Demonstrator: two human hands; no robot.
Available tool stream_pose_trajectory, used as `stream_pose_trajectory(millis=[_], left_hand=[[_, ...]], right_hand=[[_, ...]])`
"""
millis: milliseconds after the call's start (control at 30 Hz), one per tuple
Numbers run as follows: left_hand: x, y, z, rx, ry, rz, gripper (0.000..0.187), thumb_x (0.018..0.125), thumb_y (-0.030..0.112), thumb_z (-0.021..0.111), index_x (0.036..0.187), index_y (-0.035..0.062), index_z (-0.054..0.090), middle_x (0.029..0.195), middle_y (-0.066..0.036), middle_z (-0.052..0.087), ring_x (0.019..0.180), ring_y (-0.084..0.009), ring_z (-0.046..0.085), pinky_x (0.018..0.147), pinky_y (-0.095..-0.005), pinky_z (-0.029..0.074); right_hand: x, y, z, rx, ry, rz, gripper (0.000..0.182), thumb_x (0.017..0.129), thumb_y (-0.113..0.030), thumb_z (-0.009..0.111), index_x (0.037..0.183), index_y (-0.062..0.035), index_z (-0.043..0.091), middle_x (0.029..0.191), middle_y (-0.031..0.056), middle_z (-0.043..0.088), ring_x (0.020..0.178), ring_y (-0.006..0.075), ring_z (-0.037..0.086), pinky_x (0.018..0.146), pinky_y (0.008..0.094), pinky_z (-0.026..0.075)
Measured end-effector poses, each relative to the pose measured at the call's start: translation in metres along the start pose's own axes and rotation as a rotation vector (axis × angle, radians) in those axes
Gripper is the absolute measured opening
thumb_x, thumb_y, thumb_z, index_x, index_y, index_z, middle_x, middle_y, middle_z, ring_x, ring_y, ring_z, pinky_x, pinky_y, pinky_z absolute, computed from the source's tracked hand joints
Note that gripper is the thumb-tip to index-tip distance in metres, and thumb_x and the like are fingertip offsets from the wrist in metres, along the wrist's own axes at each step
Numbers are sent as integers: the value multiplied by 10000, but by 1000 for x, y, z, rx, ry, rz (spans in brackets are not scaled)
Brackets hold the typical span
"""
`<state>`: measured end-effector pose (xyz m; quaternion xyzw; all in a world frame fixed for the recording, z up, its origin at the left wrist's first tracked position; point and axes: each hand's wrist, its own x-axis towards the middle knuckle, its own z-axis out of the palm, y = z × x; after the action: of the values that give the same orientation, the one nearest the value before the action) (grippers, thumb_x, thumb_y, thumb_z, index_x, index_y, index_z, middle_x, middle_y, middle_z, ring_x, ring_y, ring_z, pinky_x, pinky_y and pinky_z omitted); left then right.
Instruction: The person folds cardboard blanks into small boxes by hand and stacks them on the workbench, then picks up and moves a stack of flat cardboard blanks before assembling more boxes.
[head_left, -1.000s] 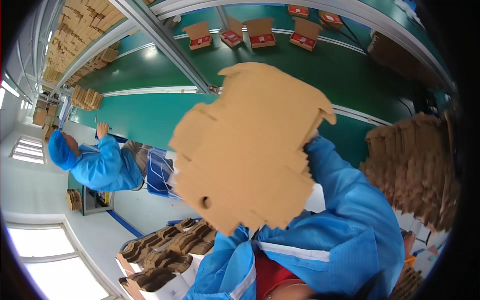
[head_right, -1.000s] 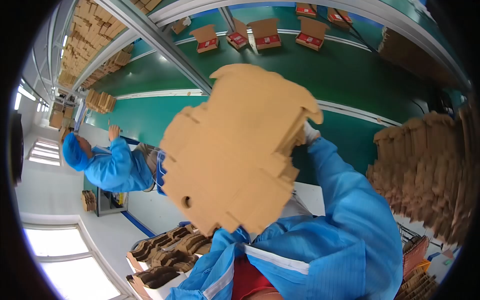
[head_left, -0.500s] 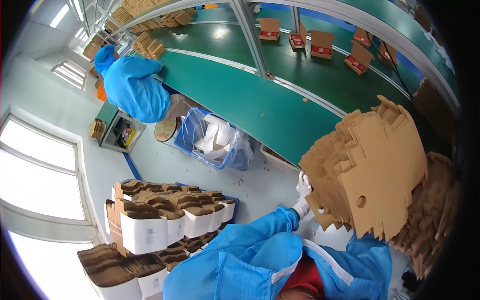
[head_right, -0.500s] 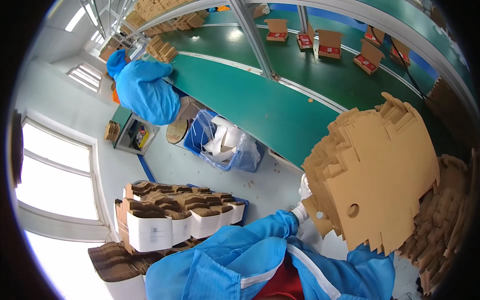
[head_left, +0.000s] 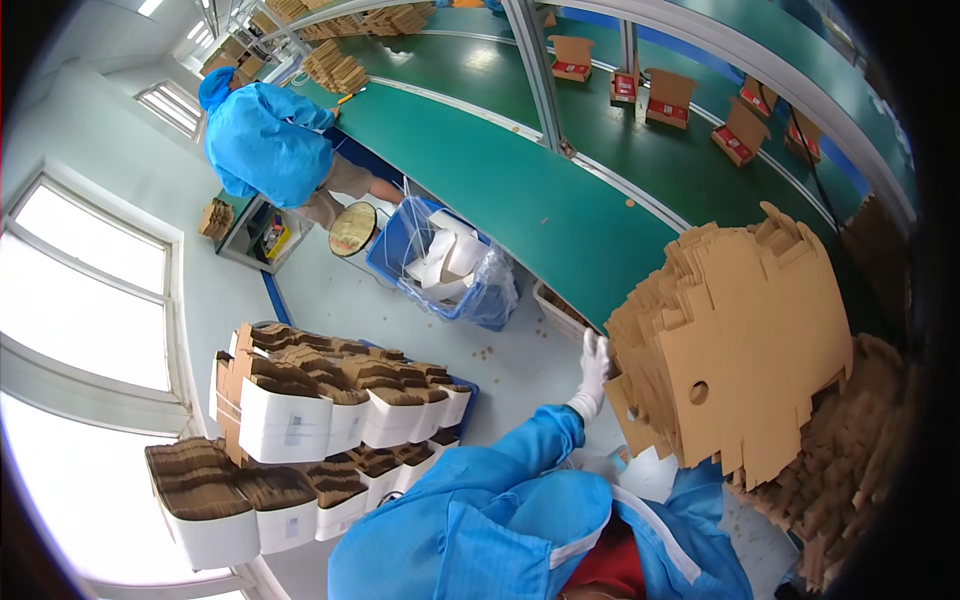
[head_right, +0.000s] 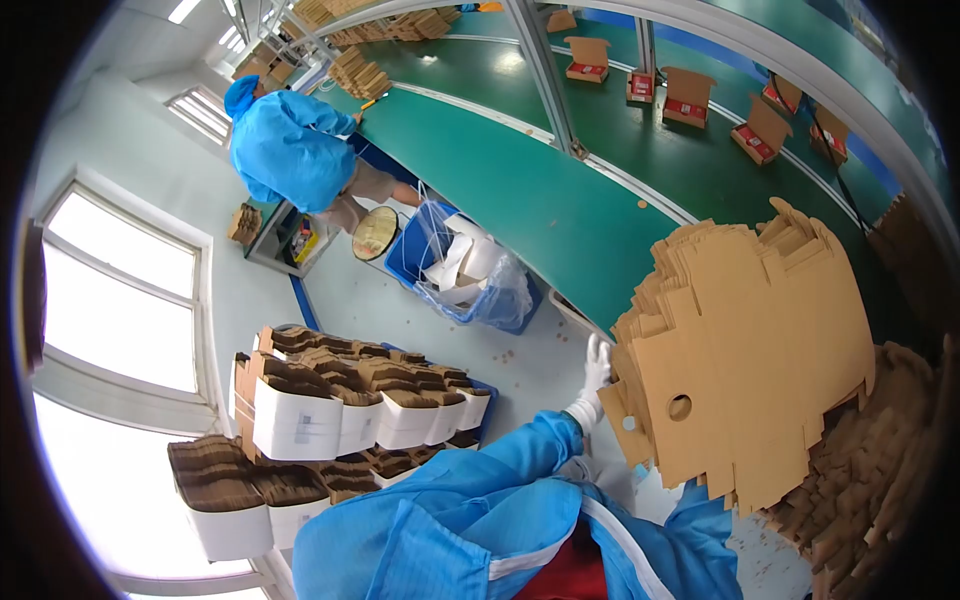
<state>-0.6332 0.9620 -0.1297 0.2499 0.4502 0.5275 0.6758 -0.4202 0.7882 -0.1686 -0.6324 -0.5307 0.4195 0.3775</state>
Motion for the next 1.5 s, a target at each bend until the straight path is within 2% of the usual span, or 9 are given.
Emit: stream_pose_trajectory(millis=[133,167,233,300,567,767,933,1367,1500], left_hand=[[17,76,26,543,-324,237,387,1041,244,437,1353,25,501,1080,-50,637,909,-139,585,817,-302,484],[72,0,0,488,-514,38,506,997,367,527,1388,49,487,1027,-34,662,848,-119,589,764,-272,474],[38,21,22,296,-73,-276,660,914,458,643,1411,58,473,1007,-24,683,834,-123,595,735,-285,478],[36,18,21,348,-53,-265,722,863,459,716,1407,50,474,1043,-27,681,827,-123,597,718,-282,482],[-18,36,56,460,-62,-257,757,879,389,718,1431,-26,409,1196,-143,648,1106,-215,617,958,-309,471],[-7,-22,42,479,-199,-243,876,895,571,584,1513,25,289,1498,-243,339,1413,-374,307,1158,-391,252],[-39,46,70,617,-151,-289,890,894,574,581,1528,42,255,1511,-238,329,1411,-375,308,1158,-389,248],[-38,25,71,273,-236,-305,691,1005,279,565,1503,3,173,1324,-128,513,1204,-208,488,1054,-331,371],[-24,26,22,1028,-585,313,481,1037,338,381,1400,27,440,1426,-216,425,1285,-401,414,1093,-403,343]], right_hand=[[-1,-7,-6,-102,47,41,357,1025,-227,456,1344,-78,517,1366,84,547,1237,233,507,1055,379,389],[-2,-9,-8,-126,60,54,357,1024,-227,458,1343,-78,518,1366,85,547,1238,235,507,1055,381,389],[-8,-5,-14,-177,80,87,355,1023,-226,462,1341,-79,519,1367,85,546,1239,237,507,1054,383,390],[-11,-3,-13,-215,95,116,354,1022,-226,465,1340,-80,521,1368,86,546,1239,240,507,1053,385,390],[-118,63,-8,-377,112,209,349,1016,-224,480,1332,-83,528,1371,88,546,1242,250,508,1049,394,393],[-153,83,-14,-505,160,278,346,1012,-222,490,1327,-85,533,1373,90,546,1244,257,508,1046,401,394],[-132,69,14,-582,218,344,343,1008,-221,499,1322,-88,537,1375,91,546,1246,263,509,1044,407,396],[-193,98,16,-809,363,526,337,1000,-218,520,1311,-92,548,1380,94,545,1250,278,510,1038,421,399],[-151,43,34,483,964,274,370,992,-158,530,1317,17,499,1265,137,600,1139,292,545,992,362,428]])
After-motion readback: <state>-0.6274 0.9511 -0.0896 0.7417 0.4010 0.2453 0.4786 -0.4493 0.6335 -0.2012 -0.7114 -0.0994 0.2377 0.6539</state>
